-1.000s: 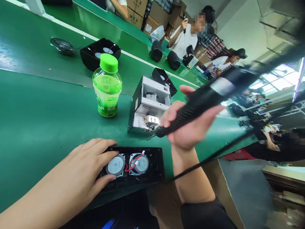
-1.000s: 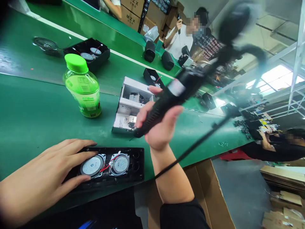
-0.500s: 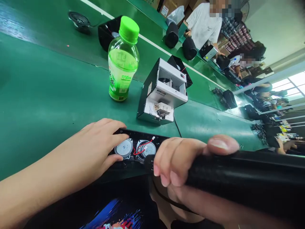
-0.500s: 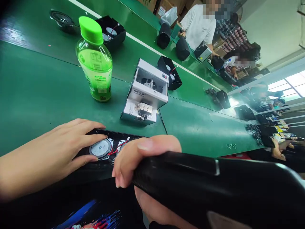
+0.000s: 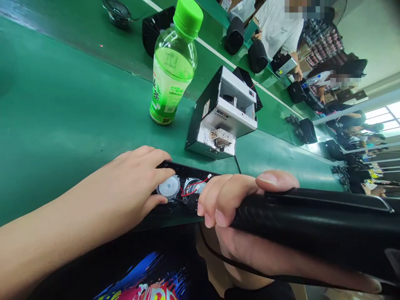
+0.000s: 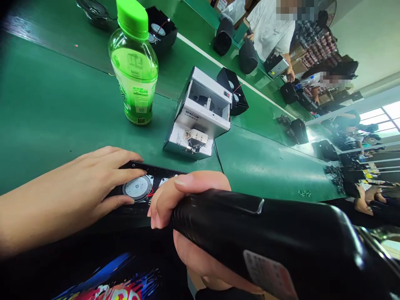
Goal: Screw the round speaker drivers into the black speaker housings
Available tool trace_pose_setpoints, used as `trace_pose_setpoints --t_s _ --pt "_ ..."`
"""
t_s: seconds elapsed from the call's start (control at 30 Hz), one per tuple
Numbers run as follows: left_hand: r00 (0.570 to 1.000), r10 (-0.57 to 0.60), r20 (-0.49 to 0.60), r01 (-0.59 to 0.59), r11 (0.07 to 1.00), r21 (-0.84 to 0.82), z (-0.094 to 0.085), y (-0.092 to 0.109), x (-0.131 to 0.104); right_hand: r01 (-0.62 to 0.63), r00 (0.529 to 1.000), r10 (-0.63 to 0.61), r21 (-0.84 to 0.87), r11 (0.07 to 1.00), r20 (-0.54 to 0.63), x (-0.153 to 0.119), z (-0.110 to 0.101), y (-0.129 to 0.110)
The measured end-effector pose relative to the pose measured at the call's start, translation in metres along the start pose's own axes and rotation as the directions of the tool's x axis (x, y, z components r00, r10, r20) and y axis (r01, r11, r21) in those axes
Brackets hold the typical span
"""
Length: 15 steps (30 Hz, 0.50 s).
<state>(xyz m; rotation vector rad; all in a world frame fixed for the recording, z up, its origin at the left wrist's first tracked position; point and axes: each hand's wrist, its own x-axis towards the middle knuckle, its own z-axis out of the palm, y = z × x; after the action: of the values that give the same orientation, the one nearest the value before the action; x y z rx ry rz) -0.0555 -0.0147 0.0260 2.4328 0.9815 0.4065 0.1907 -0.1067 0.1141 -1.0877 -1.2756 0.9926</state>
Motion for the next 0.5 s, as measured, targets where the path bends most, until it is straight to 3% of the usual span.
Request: trace_pose_setpoints --t_s 0.1,0.2,0.33,0.5 --pt "1.000 -0.004 -0.006 0.004 1.000 -0.012 0.000 0.000 0.002 0.028 1.000 -0.028 0.091 0.995 -0.002 0.003 0.000 -0.003" --pt "1.000 0.000 -0.002 0.000 1.000 -0.003 0.001 0.000 0.002 0.037 0.997 -0.041 0.062 0.997 0.069 0.005 0.005 -0.002" --pt "1.000 0.000 -0.006 0.001 1.000 0.016 0.003 0.000 -0.001 0.132 0.991 -0.134 0.079 0.988 0.016 0.000 0.015 0.006" --pt "0.999 -0.006 -0.039 0.005 1.000 -0.019 0.005 0.004 -0.004 0.159 0.974 -0.171 0.087 0.983 0.149 0.015 0.026 0.019"
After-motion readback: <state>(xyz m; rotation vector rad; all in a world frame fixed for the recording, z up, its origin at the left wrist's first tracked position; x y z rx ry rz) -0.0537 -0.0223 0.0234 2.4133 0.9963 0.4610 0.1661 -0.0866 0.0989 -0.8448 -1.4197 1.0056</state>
